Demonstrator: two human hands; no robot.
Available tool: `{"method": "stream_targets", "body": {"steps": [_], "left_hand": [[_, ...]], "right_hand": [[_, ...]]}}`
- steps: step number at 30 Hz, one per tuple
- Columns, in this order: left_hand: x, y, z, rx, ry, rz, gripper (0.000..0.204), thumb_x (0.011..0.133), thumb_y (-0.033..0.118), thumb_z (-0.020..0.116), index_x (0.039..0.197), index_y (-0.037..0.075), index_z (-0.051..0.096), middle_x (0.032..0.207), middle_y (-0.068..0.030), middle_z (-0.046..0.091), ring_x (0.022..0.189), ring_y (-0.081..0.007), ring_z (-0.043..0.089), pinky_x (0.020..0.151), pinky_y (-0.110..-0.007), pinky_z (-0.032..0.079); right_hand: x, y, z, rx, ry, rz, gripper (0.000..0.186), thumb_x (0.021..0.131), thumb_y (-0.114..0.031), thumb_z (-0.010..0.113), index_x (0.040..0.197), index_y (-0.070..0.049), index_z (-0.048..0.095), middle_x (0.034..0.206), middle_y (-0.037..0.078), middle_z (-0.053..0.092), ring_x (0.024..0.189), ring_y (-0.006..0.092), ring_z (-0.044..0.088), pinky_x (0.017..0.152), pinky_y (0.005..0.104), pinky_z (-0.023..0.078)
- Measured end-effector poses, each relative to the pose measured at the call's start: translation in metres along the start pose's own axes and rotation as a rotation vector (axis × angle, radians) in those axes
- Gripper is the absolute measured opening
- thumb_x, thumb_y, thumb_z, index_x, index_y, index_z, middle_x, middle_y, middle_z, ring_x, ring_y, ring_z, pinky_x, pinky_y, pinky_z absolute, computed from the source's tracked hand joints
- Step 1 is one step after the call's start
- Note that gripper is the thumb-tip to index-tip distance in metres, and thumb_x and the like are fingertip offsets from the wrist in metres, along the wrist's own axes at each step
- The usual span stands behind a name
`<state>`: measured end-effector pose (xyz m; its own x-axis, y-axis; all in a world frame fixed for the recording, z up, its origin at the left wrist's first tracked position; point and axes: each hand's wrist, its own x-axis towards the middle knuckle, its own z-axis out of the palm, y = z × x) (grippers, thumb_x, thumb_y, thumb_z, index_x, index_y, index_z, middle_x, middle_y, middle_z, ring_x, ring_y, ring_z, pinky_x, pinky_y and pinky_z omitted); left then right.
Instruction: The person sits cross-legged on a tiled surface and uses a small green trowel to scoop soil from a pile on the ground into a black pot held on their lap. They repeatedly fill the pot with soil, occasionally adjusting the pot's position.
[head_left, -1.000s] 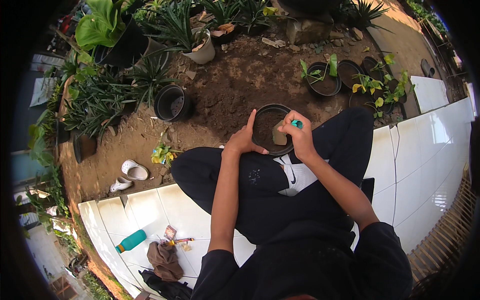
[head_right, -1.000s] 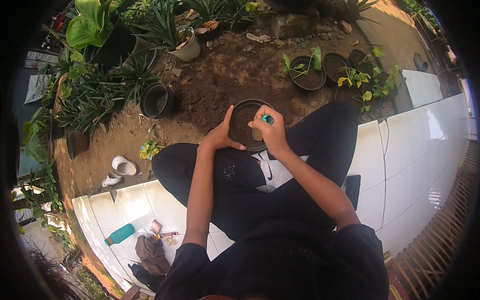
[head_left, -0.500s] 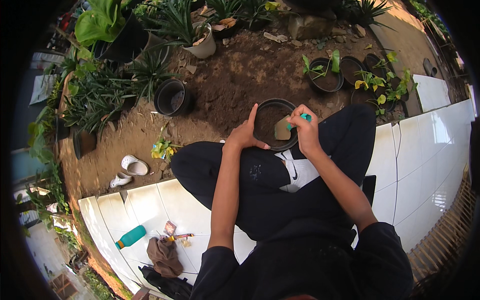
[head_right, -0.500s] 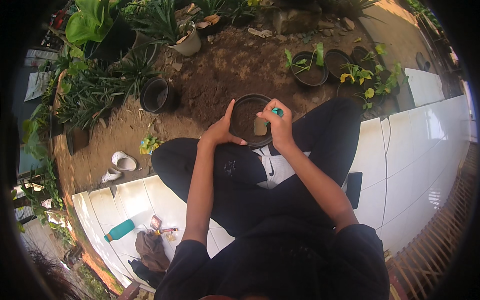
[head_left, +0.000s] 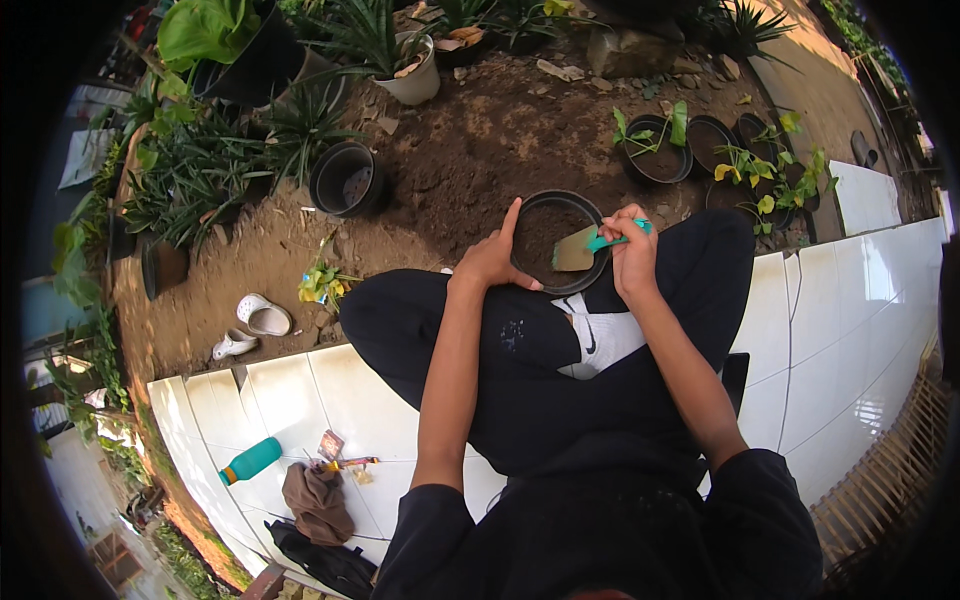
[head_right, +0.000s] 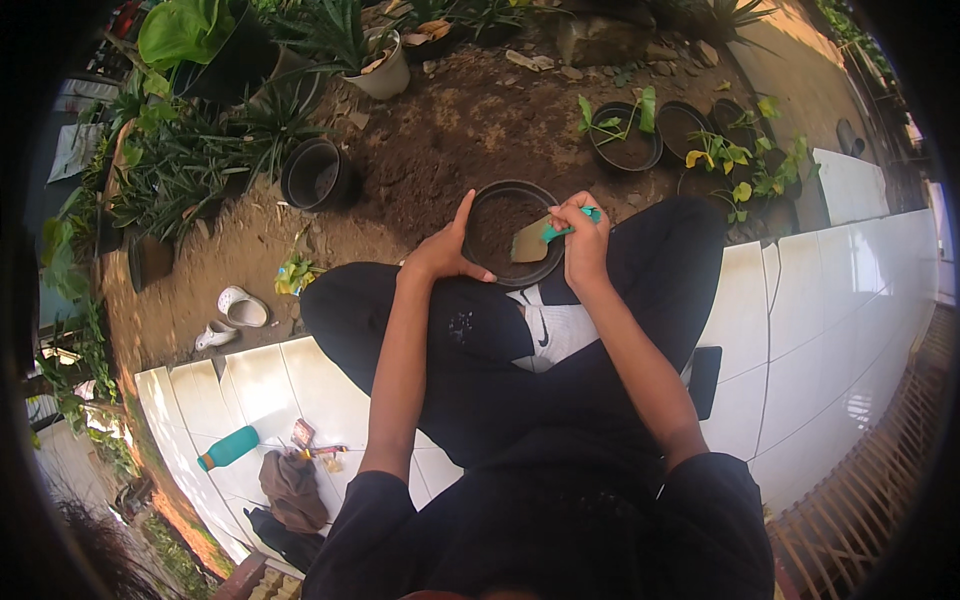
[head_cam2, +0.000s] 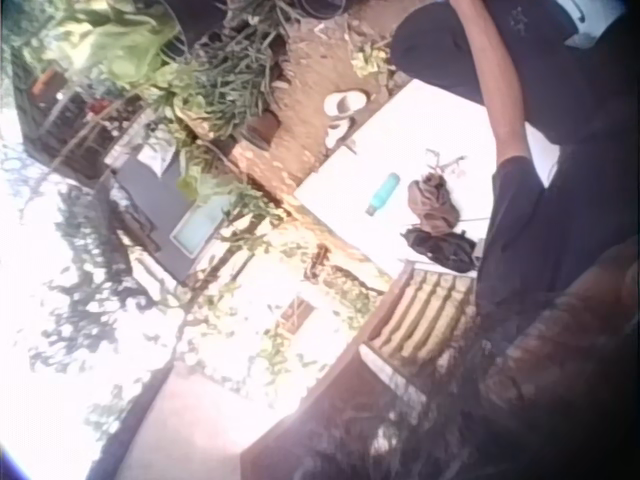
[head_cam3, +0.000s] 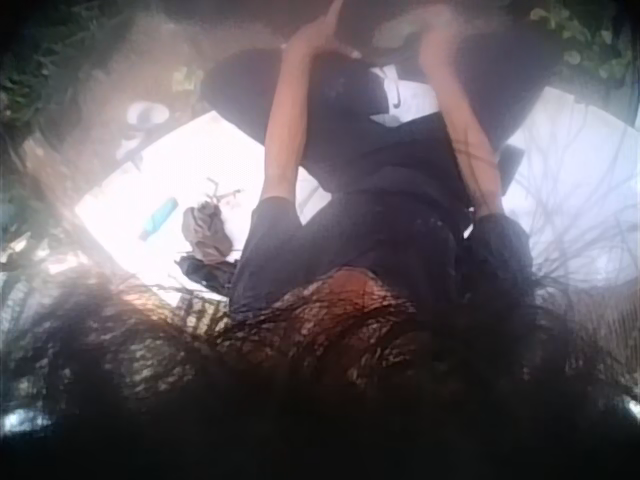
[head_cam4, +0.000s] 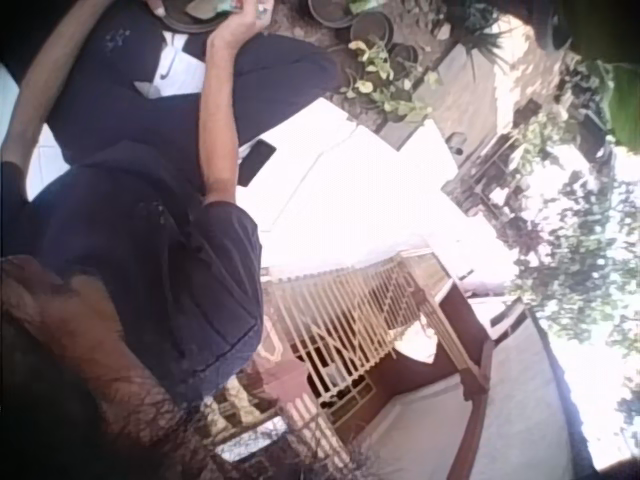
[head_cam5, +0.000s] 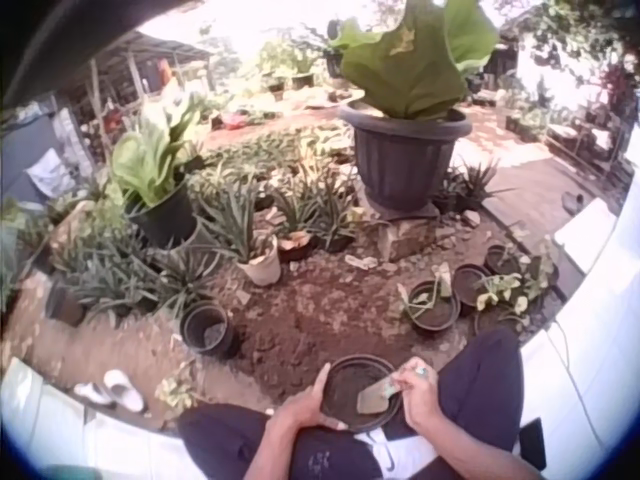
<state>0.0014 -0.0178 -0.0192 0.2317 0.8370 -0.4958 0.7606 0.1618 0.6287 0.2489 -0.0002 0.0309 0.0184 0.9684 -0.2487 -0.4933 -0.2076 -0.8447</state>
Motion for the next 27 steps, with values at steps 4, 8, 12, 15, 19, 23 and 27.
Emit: {"method": "stream_targets", "body": {"steps": [4,8,12,15,19,23,27], "left_hand": [[-0.005,0.015,-0.009,-0.046,-0.063,-0.074,0.161,0.046,0.032,0.103,0.165,0.027,-0.006,0.157,-0.0256,0.042,0.148,-0.0395,0.038,0.12,-0.049,0.037],[-0.008,0.02,-0.012,-0.014,-0.066,-0.089,0.16,0.047,0.035,0.103,0.165,0.027,-0.006,0.155,-0.0267,0.045,0.146,-0.0408,0.041,0.118,-0.049,0.038],[-0.006,0.006,-0.002,0.062,0.001,-0.04,0.158,0.049,0.047,0.1,0.165,0.032,-0.007,0.143,-0.0239,0.058,0.133,-0.0412,0.056,0.11,-0.058,0.043],[-0.005,0.007,-0.002,0.049,-0.001,-0.04,0.159,0.049,0.048,0.1,0.165,0.032,-0.007,0.145,-0.0229,0.057,0.135,-0.0409,0.054,0.111,-0.058,0.042],[-0.009,0.016,-0.009,-0.011,-0.052,-0.103,0.16,0.048,0.037,0.102,0.165,0.029,-0.006,0.154,-0.0279,0.045,0.146,-0.0408,0.041,0.118,-0.05,0.038],[-0.009,0.018,-0.011,-0.016,-0.067,-0.118,0.159,0.048,0.036,0.102,0.165,0.029,-0.007,0.154,-0.0279,0.045,0.146,-0.0408,0.041,0.118,-0.05,0.038],[-0.004,0.014,-0.008,-0.024,-0.09,-0.12,0.159,0.049,0.035,0.102,0.165,0.028,-0.007,0.154,-0.0279,0.045,0.146,-0.0409,0.041,0.118,-0.049,0.039]], "right_hand": [[0.014,0.002,-0.026,0.148,0.089,0.042,0.02,0.085,-0.002,0.062,0.077,-0.01,0.046,0.071,0.002,0.044,0.069,0.0161,0.05,0.079,0.035,0.046],[0.017,0.006,-0.043,0.213,0.113,0.064,0.02,0.086,-0.002,0.06,0.077,-0.01,0.045,0.07,0.002,0.042,0.069,0.0174,0.05,0.08,0.0377,0.048],[0.011,0.008,-0.04,0.173,0.115,0.048,0.021,0.086,-0.003,0.059,0.075,-0.011,0.043,0.07,0.002,0.041,0.069,0.0176,0.049,0.082,0.038,0.047],[0.009,0.004,-0.033,0.149,0.051,0.056,0.021,0.085,-0.002,0.058,0.075,-0.011,0.041,0.07,0.002,0.041,0.069,0.0174,0.048,0.082,0.0366,0.047],[0.001,-0.011,-0.011,-0.042,-0.199,-0.05,0.019,0.081,0.001,0.062,0.074,-0.007,0.046,0.072,0.002,0.047,0.069,0.0128,0.047,0.073,0.0297,0.042],[-0.006,-0.01,0.019,-0.449,-0.472,-0.236,0.023,0.077,0.001,0.067,0.07,-0.004,0.045,0.071,-0.001,0.049,0.067,0.0075,0.045,0.061,0.0277,0.036],[0.001,0.006,0.03,-0.683,-0.578,-0.219,0.022,0.074,0.0,0.066,0.071,-0.005,0.045,0.071,-0.001,0.049,0.065,0.0087,0.045,0.062,0.0269,0.039]]}}
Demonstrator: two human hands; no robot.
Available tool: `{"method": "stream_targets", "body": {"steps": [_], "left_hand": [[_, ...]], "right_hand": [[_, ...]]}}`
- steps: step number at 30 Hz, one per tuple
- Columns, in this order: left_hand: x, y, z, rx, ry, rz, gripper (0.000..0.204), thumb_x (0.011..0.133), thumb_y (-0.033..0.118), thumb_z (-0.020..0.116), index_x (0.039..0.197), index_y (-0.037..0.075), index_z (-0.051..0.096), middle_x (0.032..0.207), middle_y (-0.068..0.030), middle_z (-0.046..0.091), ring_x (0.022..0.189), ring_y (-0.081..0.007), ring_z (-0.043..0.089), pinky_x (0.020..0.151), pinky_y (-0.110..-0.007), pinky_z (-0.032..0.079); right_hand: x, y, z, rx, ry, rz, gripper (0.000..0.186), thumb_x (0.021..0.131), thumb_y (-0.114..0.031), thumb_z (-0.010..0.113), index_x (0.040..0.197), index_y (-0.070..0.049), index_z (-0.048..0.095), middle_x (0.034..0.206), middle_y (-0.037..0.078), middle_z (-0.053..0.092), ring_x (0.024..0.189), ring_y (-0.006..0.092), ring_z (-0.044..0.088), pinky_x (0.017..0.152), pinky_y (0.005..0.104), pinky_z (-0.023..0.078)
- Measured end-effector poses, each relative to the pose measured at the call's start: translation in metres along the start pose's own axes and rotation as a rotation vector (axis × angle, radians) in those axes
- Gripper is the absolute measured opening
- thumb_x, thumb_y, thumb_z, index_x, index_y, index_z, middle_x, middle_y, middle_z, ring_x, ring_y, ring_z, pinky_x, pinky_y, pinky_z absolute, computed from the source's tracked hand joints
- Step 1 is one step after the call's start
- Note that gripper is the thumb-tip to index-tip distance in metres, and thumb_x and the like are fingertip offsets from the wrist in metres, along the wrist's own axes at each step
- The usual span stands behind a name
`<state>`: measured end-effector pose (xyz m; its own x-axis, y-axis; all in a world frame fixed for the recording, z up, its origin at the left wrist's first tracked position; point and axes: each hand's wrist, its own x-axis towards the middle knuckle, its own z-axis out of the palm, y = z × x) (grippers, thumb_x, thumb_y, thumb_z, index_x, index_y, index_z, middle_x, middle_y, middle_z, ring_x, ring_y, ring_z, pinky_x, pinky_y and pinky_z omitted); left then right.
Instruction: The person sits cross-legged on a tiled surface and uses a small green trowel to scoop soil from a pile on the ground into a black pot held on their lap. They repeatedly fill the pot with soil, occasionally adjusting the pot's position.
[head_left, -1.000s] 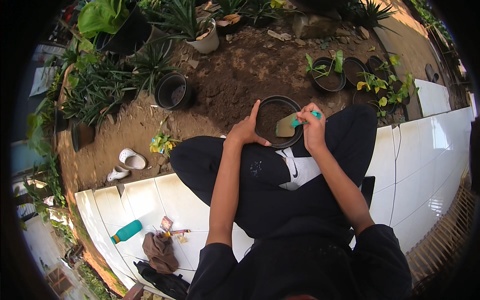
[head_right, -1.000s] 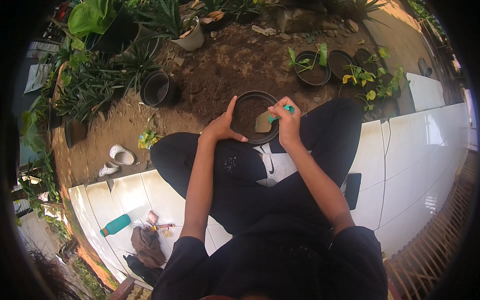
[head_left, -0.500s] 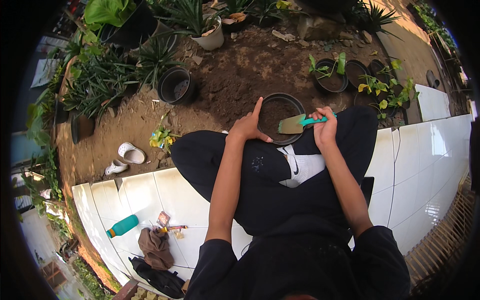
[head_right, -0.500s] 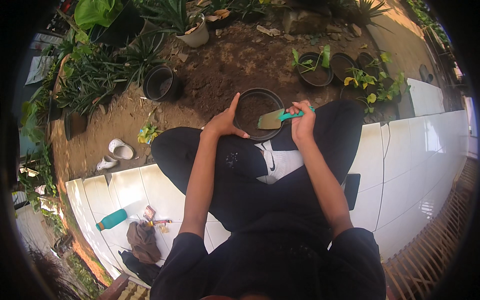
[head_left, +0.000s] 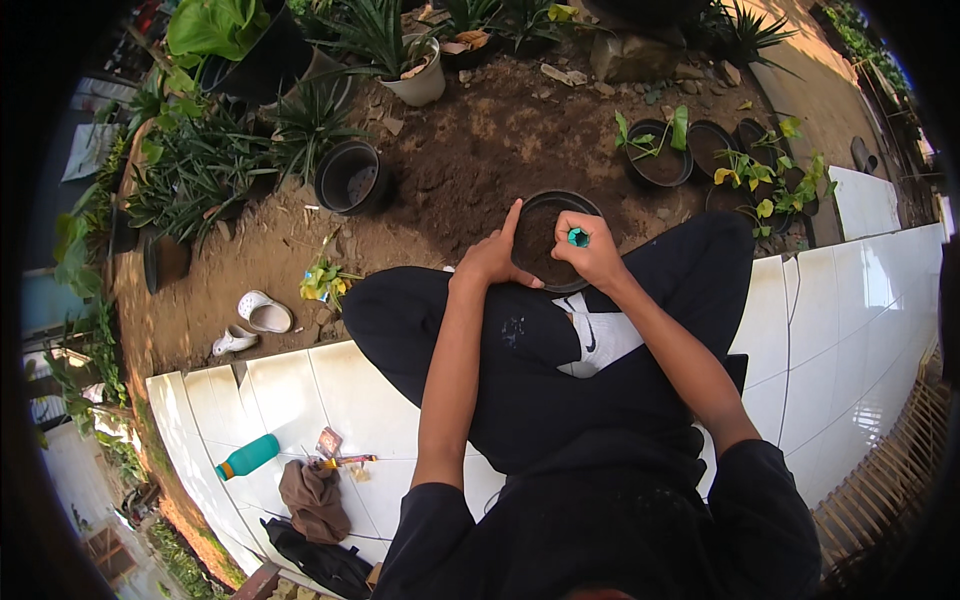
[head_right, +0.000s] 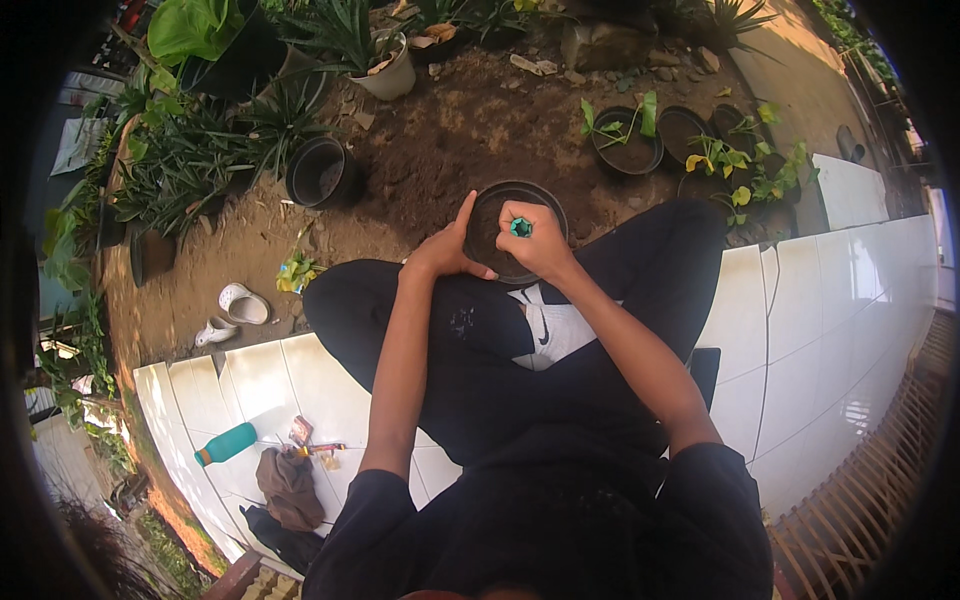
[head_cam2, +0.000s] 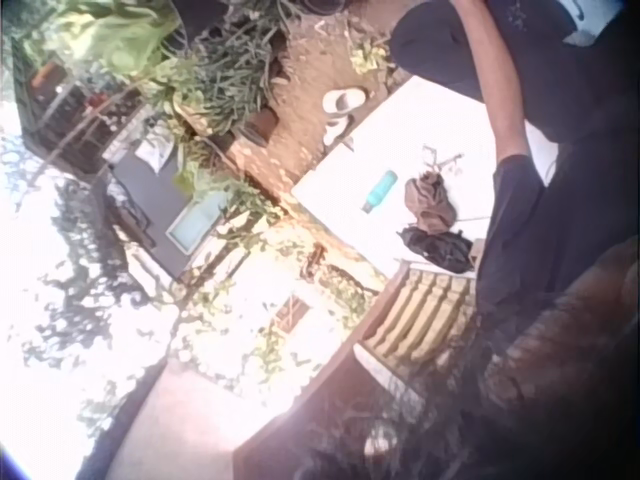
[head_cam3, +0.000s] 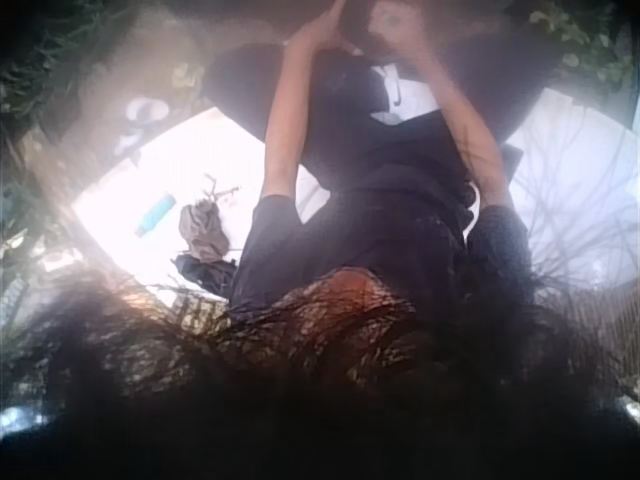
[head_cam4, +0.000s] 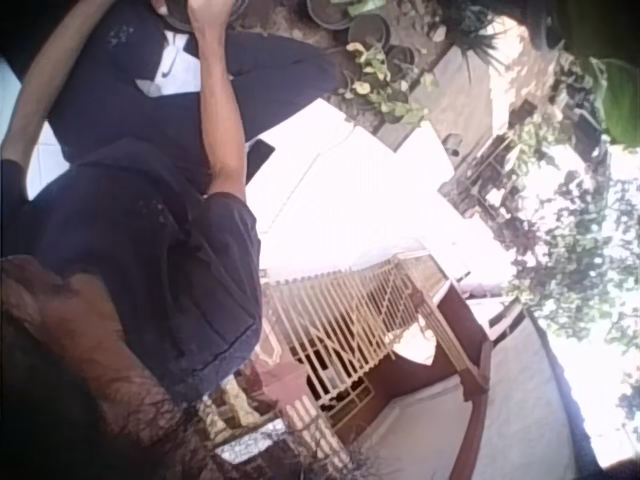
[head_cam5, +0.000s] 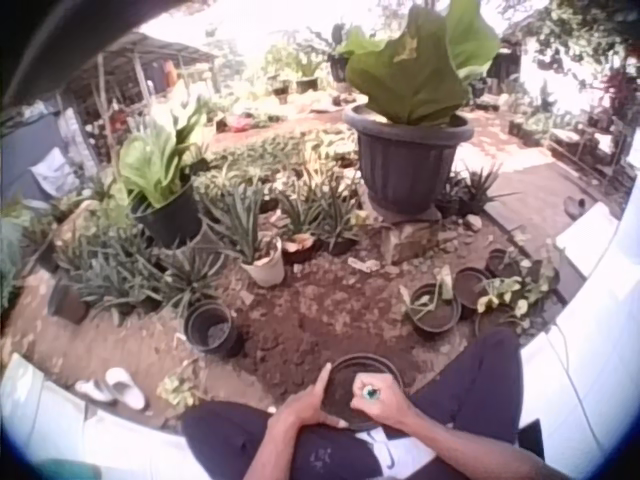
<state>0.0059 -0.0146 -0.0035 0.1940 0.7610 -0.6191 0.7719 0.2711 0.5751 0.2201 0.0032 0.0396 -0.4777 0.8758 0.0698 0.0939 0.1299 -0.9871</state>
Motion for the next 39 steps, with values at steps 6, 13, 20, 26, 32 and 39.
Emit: {"method": "stream_targets", "body": {"steps": [6,13,20,26,32,39], "left_hand": [[0.006,-0.014,0.006,0.038,0.066,0.061,0.16,0.047,0.048,0.101,0.165,0.033,-0.007,0.146,-0.0245,0.055,0.135,-0.0407,0.055,0.109,-0.056,0.045],[0.007,-0.012,0.007,0.049,0.056,0.057,0.161,0.046,0.047,0.101,0.164,0.034,-0.007,0.146,-0.0244,0.055,0.135,-0.041,0.055,0.11,-0.056,0.044],[0.006,-0.009,0.005,0.038,0.056,0.054,0.162,0.045,0.045,0.101,0.165,0.033,-0.007,0.147,-0.0233,0.056,0.135,-0.0401,0.055,0.11,-0.055,0.045],[0.005,-0.014,0.009,0.02,0.052,0.055,0.161,0.046,0.044,0.102,0.164,0.033,-0.007,0.148,-0.0226,0.055,0.137,-0.0396,0.053,0.111,-0.053,0.045],[0.009,-0.011,0.006,0.013,0.057,0.081,0.162,0.046,0.043,0.102,0.164,0.033,-0.008,0.148,-0.0228,0.055,0.137,-0.0396,0.052,0.111,-0.054,0.045],[0.009,-0.016,0.008,-0.012,0.062,0.088,0.162,0.045,0.041,0.102,0.165,0.032,-0.008,0.149,-0.024,0.054,0.137,-0.0395,0.053,0.111,-0.053,0.045]], "right_hand": [[0.016,-0.028,-0.02,0.28,0.027,0.1,0.021,0.075,-0.001,0.063,0.069,-0.005,0.043,0.07,-0.001,0.048,0.065,0.0077,0.047,0.063,0.0255,0.043],[-0.001,-0.007,-0.016,0.229,-0.04,0.073,0.023,0.073,0.0,0.064,0.069,-0.005,0.042,0.069,0.0,0.049,0.067,0.0077,0.048,0.061,0.0259,0.039],[0.004,-0.015,-0.024,0.193,-0.071,-0.006,0.022,0.072,0.002,0.063,0.07,-0.005,0.042,0.07,0.001,0.047,0.065,0.0081,0.044,0.06,0.0269,0.039],[0.008,-0.029,-0.015,0.382,-0.029,0.139,0.019,0.072,0.001,0.064,0.069,-0.004,0.045,0.07,0.001,0.051,0.066,0.0085,0.05,0.061,0.0264,0.042],[0.004,-0.011,-0.018,0.216,0.021,0.06,0.016,0.076,0.0,0.063,0.07,-0.004,0.049,0.069,0.001,0.055,0.07,0.0088,0.059,0.065,0.0254,0.047],[0.001,-0.022,-0.01,0.345,0.025,0.143,0.017,0.075,0.0,0.065,0.071,-0.004,0.049,0.069,0.001,0.055,0.065,0.0079,0.055,0.062,0.0251,0.044]]}}
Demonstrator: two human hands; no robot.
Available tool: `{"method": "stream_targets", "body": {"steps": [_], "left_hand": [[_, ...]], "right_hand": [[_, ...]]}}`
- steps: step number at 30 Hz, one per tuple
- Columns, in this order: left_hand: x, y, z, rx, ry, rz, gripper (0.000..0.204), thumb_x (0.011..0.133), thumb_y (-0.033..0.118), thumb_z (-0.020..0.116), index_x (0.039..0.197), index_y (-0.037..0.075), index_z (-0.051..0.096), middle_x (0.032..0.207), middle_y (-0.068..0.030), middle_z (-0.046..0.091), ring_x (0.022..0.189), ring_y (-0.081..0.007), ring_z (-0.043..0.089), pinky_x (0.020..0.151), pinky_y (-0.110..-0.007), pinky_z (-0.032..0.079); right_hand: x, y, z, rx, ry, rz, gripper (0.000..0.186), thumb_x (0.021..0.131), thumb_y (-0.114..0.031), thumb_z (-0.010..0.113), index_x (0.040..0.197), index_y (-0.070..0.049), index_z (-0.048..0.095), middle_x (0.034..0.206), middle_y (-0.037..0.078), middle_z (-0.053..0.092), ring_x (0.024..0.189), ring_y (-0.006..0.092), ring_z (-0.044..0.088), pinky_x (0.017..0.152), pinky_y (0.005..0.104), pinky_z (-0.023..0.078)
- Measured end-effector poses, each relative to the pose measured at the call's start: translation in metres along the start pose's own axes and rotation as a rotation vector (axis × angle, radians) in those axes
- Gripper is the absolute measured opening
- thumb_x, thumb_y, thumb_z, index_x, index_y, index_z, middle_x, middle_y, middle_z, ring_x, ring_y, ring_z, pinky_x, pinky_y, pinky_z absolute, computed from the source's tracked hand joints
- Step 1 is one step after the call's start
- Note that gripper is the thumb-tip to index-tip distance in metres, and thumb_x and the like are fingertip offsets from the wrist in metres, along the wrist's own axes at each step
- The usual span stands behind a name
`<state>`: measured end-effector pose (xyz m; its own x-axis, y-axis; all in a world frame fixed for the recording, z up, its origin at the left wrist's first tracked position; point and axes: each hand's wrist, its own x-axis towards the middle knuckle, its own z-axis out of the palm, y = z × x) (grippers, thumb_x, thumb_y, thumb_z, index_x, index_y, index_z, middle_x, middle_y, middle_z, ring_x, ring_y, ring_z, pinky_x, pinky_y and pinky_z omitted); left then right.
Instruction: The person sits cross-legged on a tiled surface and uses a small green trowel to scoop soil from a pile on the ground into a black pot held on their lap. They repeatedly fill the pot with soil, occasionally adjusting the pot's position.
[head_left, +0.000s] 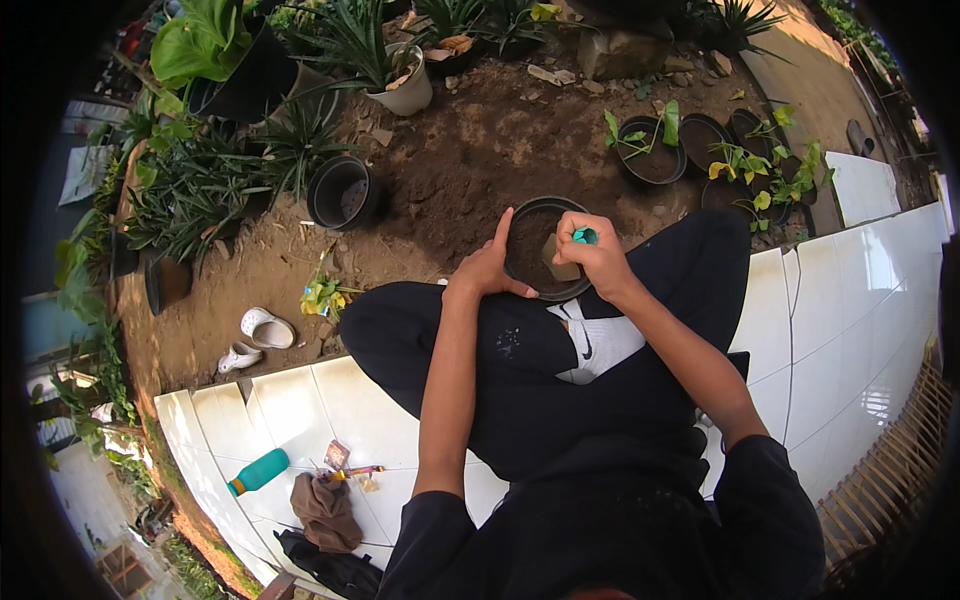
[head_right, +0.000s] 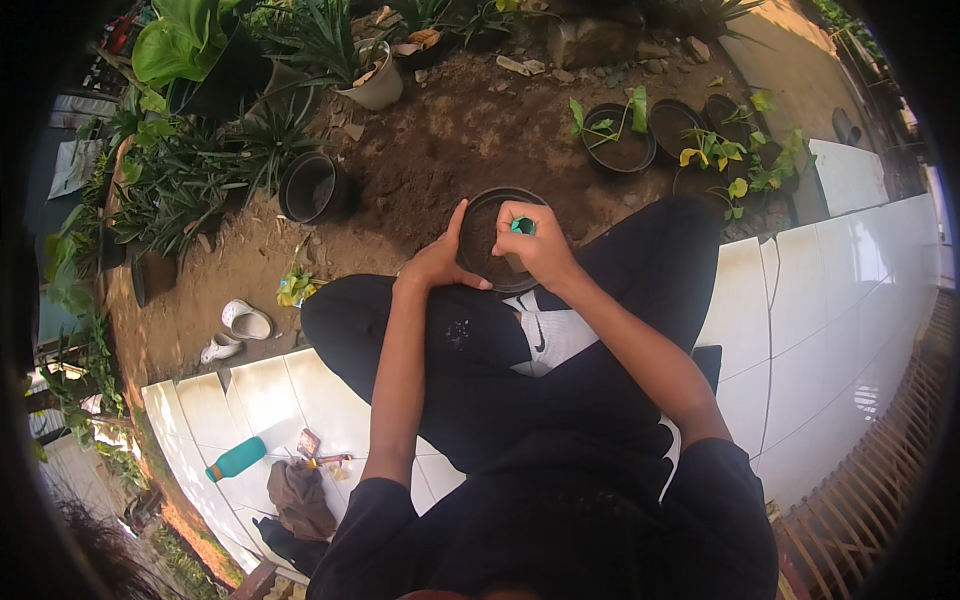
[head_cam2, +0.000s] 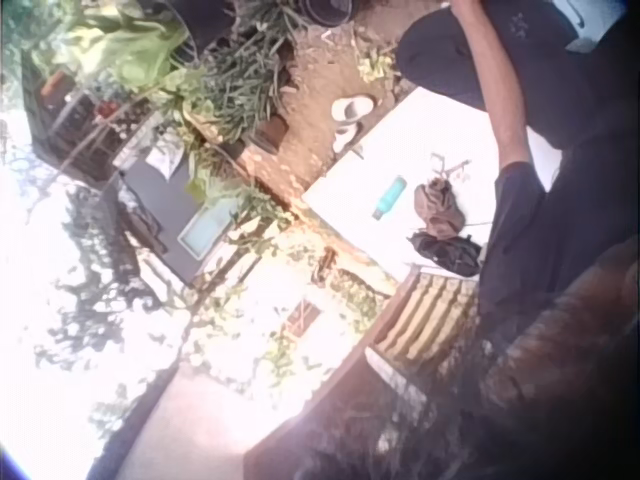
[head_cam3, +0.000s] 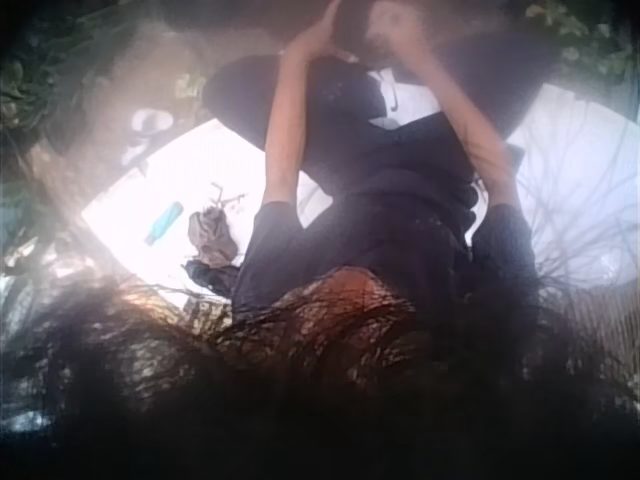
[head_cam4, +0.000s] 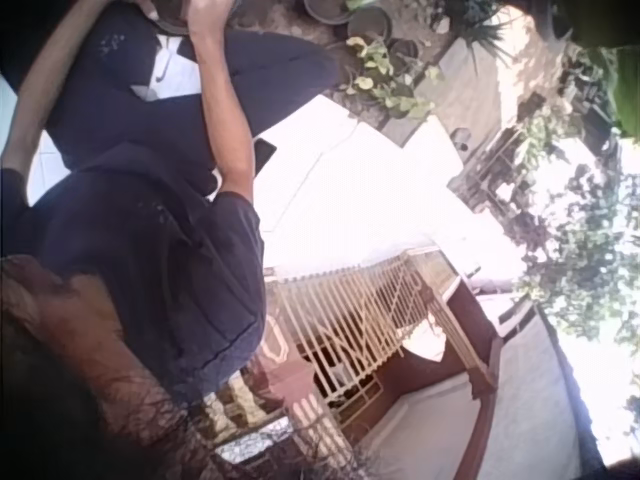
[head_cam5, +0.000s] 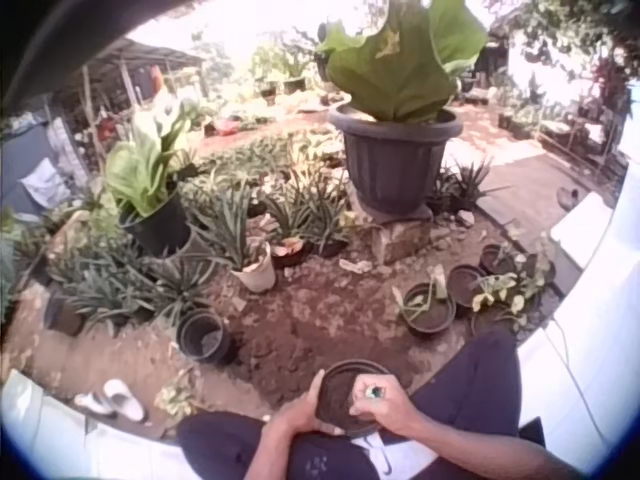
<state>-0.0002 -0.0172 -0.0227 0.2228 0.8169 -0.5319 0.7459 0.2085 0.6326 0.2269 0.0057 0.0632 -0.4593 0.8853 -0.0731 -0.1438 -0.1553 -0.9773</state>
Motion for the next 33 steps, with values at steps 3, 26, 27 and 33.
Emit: {"method": "stream_targets", "body": {"steps": [3,26,27,33], "left_hand": [[0.001,0.001,0.0,0.003,0.007,0.006,0.163,0.045,0.041,0.102,0.165,0.032,-0.007,0.148,-0.024,0.054,0.136,-0.0395,0.054,0.111,-0.052,0.046],[-0.002,0.01,-0.007,-0.019,-0.055,-0.014,0.163,0.047,0.04,0.103,0.164,0.025,-0.01,0.156,-0.0283,0.042,0.145,-0.0421,0.04,0.118,-0.051,0.038],[-0.003,0.012,-0.009,-0.033,-0.077,-0.022,0.164,0.048,0.037,0.103,0.164,0.022,-0.011,0.158,-0.0299,0.037,0.148,-0.042,0.036,0.12,-0.049,0.036],[0.0,0.002,-0.002,0.007,0.0,0.025,0.163,0.045,0.044,0.102,0.164,0.03,-0.008,0.15,-0.0251,0.051,0.139,-0.0415,0.05,0.113,-0.055,0.044]], "right_hand": [[-0.001,-0.012,0.001,0.03,0.012,-0.047,0.018,0.075,0.001,0.065,0.071,-0.004,0.049,0.069,0.0,0.055,0.064,0.0075,0.053,0.061,0.0261,0.043],[-0.002,-0.02,0.011,-0.148,-0.206,-0.048,0.022,0.073,0.001,0.064,0.069,-0.005,0.043,0.068,-0.001,0.049,0.062,0.0074,0.044,0.058,0.027,0.036],[-0.002,-0.018,0.01,-0.147,-0.203,-0.051,0.022,0.072,0.001,0.064,0.068,-0.005,0.043,0.068,0.0,0.049,0.062,0.0075,0.044,0.058,0.0272,0.036],[0.001,-0.019,0.012,-0.045,-0.157,0.037,0.019,0.073,-0.001,0.063,0.068,-0.004,0.045,0.066,0.001,0.052,0.062,0.0076,0.048,0.058,0.0273,0.038]]}}
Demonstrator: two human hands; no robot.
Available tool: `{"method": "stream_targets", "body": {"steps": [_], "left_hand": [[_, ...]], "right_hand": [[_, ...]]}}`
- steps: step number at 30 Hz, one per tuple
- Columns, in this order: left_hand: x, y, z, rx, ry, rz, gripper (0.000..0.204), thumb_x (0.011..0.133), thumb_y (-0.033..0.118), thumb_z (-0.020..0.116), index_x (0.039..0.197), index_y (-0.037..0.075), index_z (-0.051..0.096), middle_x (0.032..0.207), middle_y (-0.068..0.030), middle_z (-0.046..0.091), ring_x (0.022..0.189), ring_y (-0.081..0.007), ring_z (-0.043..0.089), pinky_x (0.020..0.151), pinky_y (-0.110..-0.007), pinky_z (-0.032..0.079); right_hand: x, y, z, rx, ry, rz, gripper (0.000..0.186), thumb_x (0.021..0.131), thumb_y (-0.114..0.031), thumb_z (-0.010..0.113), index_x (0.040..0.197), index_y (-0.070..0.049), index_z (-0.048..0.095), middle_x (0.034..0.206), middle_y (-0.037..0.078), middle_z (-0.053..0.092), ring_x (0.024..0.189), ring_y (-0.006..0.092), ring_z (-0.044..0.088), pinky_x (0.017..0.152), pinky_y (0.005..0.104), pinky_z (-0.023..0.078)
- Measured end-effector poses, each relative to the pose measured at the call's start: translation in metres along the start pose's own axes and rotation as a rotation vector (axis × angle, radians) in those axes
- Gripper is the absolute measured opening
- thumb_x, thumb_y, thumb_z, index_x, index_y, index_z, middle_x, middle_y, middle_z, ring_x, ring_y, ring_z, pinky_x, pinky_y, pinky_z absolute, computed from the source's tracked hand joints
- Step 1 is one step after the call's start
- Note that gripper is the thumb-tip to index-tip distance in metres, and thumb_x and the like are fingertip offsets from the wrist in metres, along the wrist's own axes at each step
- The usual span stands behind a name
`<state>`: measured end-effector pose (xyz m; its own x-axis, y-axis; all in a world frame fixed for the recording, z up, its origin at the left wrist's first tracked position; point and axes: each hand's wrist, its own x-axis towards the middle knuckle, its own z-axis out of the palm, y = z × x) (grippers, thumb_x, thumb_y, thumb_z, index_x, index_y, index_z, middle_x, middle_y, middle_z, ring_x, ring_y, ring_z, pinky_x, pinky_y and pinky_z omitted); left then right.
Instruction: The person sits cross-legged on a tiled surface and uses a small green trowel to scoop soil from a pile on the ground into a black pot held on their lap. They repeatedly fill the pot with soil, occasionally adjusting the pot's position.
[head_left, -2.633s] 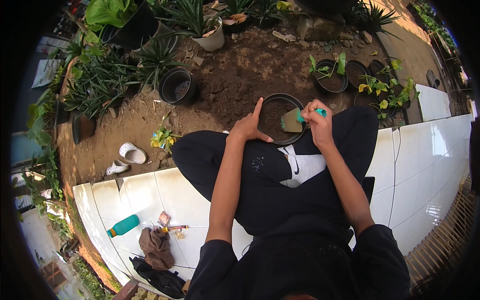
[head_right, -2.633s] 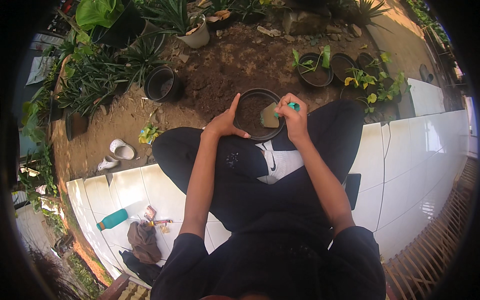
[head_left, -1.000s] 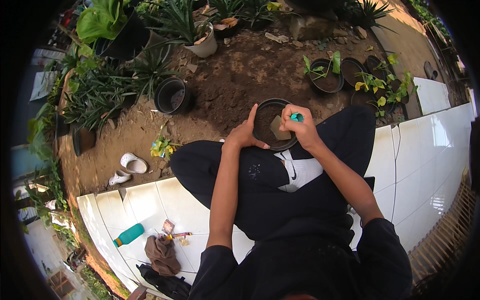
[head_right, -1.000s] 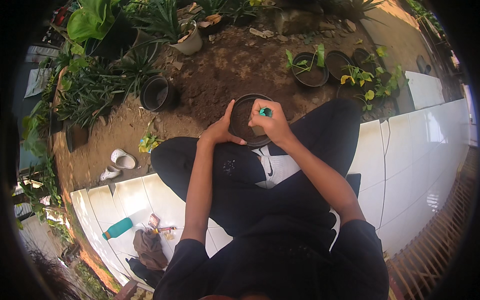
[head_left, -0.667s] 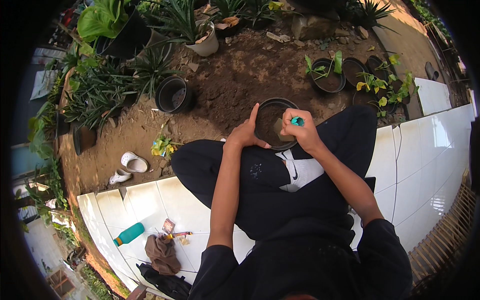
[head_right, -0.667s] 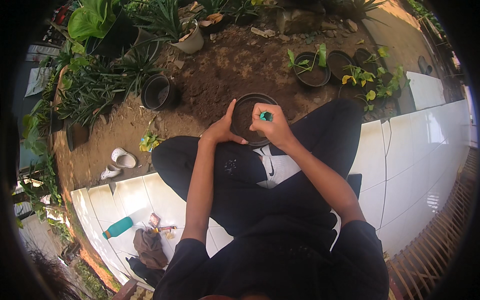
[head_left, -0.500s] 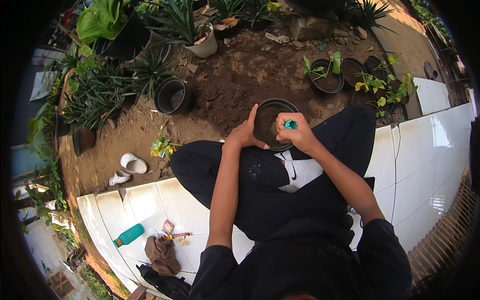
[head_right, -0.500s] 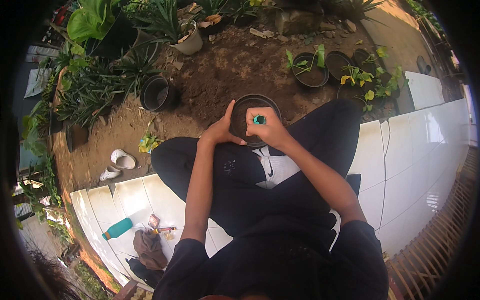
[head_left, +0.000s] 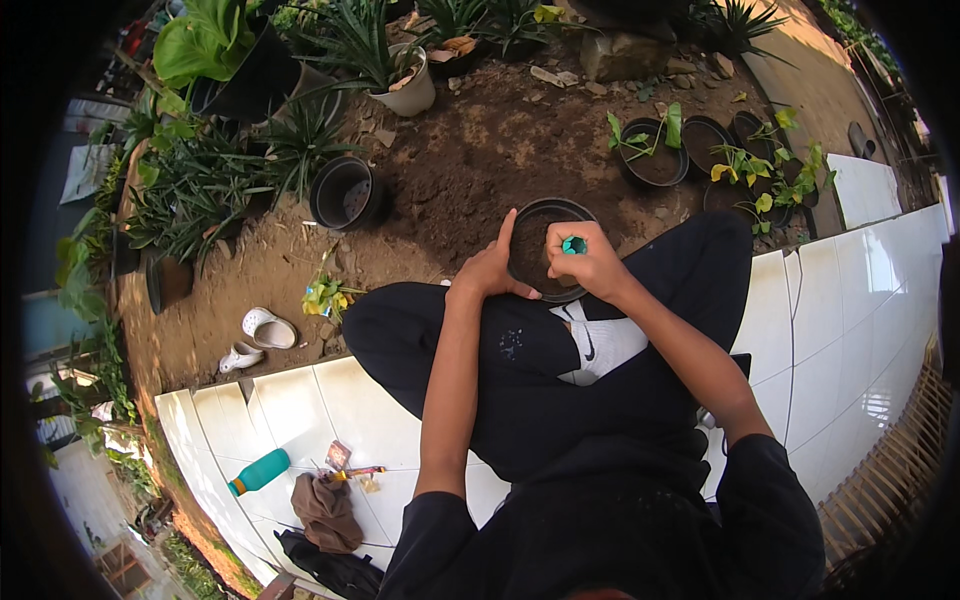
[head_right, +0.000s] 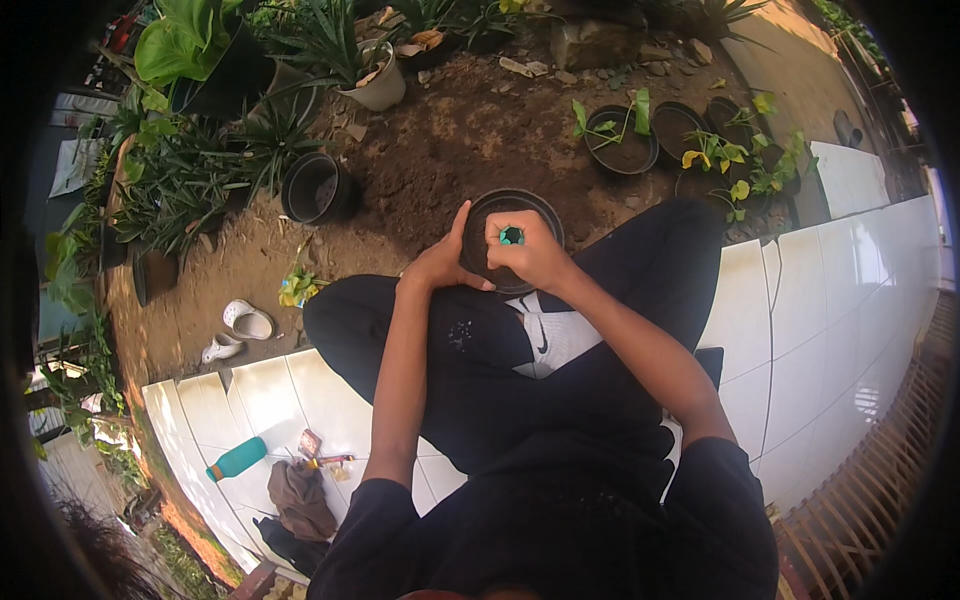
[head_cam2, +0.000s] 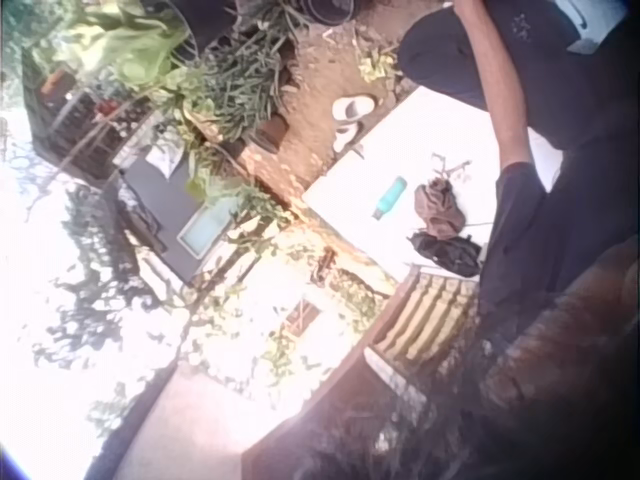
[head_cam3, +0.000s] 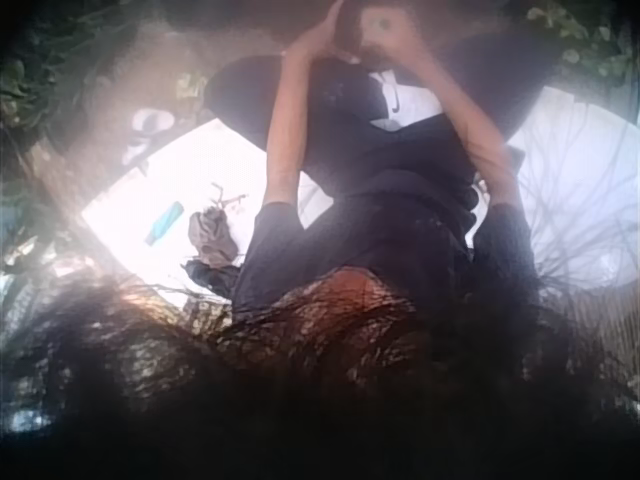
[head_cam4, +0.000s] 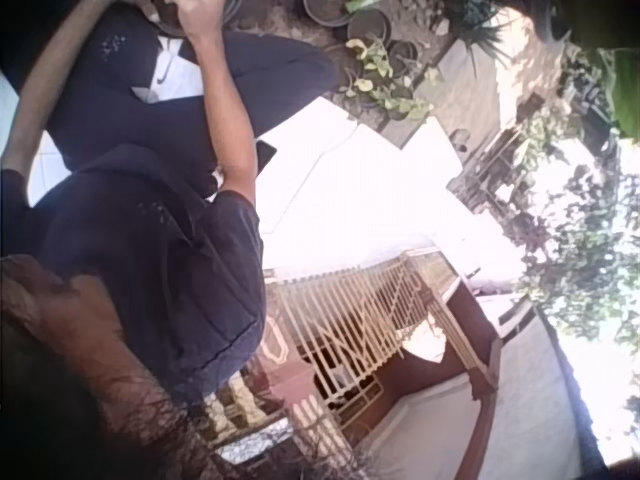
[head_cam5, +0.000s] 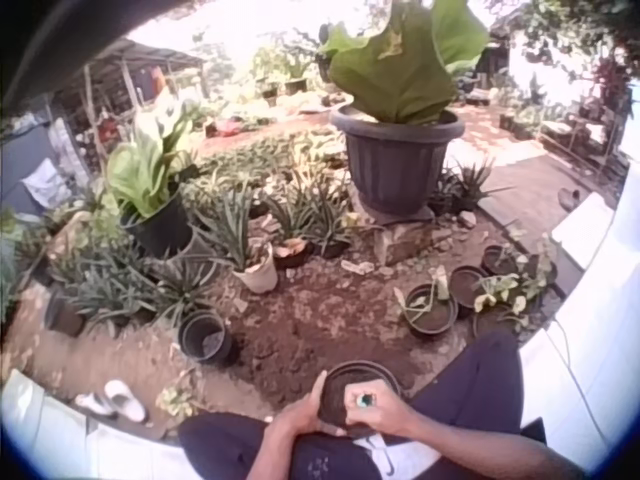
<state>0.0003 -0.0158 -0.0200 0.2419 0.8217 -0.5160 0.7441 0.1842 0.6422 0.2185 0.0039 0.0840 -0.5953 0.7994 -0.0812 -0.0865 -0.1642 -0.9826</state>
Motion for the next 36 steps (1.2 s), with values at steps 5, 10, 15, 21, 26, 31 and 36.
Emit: {"method": "stream_targets", "body": {"steps": [5,10,15,21,26,31,36], "left_hand": [[0.004,-0.003,0.002,0.007,-0.012,-0.013,0.163,0.046,0.044,0.102,0.164,0.03,-0.009,0.15,-0.0246,0.052,0.139,-0.0414,0.05,0.112,-0.055,0.044],[0.004,-0.008,0.004,0.007,-0.002,0.016,0.162,0.047,0.045,0.101,0.164,0.031,-0.009,0.149,-0.0245,0.053,0.139,-0.0417,0.05,0.112,-0.055,0.044],[0.002,-0.001,0.001,0.04,-0.003,-0.012,0.162,0.046,0.045,0.102,0.164,0.03,-0.009,0.149,-0.0246,0.052,0.138,-0.0419,0.051,0.112,-0.056,0.044],[-0.002,0.007,-0.003,0.054,-0.005,-0.05,0.163,0.045,0.045,0.102,0.165,0.03,-0.008,0.149,-0.0243,0.052,0.138,-0.041,0.051,0.111,-0.056,0.044],[-0.002,0.006,-0.004,0.064,-0.009,-0.06,0.163,0.045,0.046,0.101,0.164,0.032,-0.009,0.149,-0.0239,0.053,0.138,-0.0401,0.052,0.111,-0.056,0.044],[-0.003,0.001,0.0,0.079,-0.022,-0.055,0.161,0.048,0.048,0.101,0.164,0.034,-0.009,0.147,-0.0238,0.055,0.136,-0.0407,0.054,0.111,-0.057,0.043],[-0.003,0.005,-0.003,0.1,-0.012,-0.067,0.161,0.048,0.049,0.1,0.164,0.034,-0.01,0.145,-0.0237,0.056,0.134,-0.0417,0.055,0.111,-0.058,0.042]], "right_hand": [[-0.002,0.0,-0.003,-0.142,-0.056,-0.093,0.02,0.072,-0.002,0.063,0.067,-0.003,0.044,0.063,0.001,0.049,0.062,0.0076,0.046,0.058,0.0289,0.038],[0.004,0.006,0.001,-0.123,-0.071,-0.002,0.021,0.07,-0.004,0.064,0.067,-0.003,0.043,0.062,0.0,0.045,0.063,0.0066,0.042,0.057,0.0298,0.034],[0.001,-0.003,0.0,-0.206,-0.095,-0.075,0.021,0.071,-0.002,0.064,0.067,-0.004,0.044,0.065,0.0,0.048,0.062,0.008,0.045,0.057,0.0283,0.037],[0.006,-0.002,-0.008,-0.083,-0.073,-0.043,0.02,0.069,-0.001,0.063,0.067,-0.003,0.044,0.063,0.001,0.047,0.06,0.0092,0.044,0.057,0.0297,0.036],[0.001,-0.001,0.001,-0.302,-0.158,-0.234,0.017,0.068,-0.001,0.062,0.067,-0.003,0.045,0.061,0.001,0.044,0.058,0.0091,0.042,0.055,0.031,0.034],[0.0,0.02,0.008,-0.232,-0.151,-0.054,0.023,0.069,-0.001,0.067,0.067,-0.004,0.044,0.059,0.0,0.046,0.059,0.0061,0.045,0.053,0.028,0.036],[-0.009,-0.007,-0.001,-0.056,-0.181,-0.057,0.019,0.07,-0.002,0.062,0.066,-0.005,0.044,0.06,0.0,0.049,0.057,0.0057,0.047,0.051,0.0268,0.036]]}}
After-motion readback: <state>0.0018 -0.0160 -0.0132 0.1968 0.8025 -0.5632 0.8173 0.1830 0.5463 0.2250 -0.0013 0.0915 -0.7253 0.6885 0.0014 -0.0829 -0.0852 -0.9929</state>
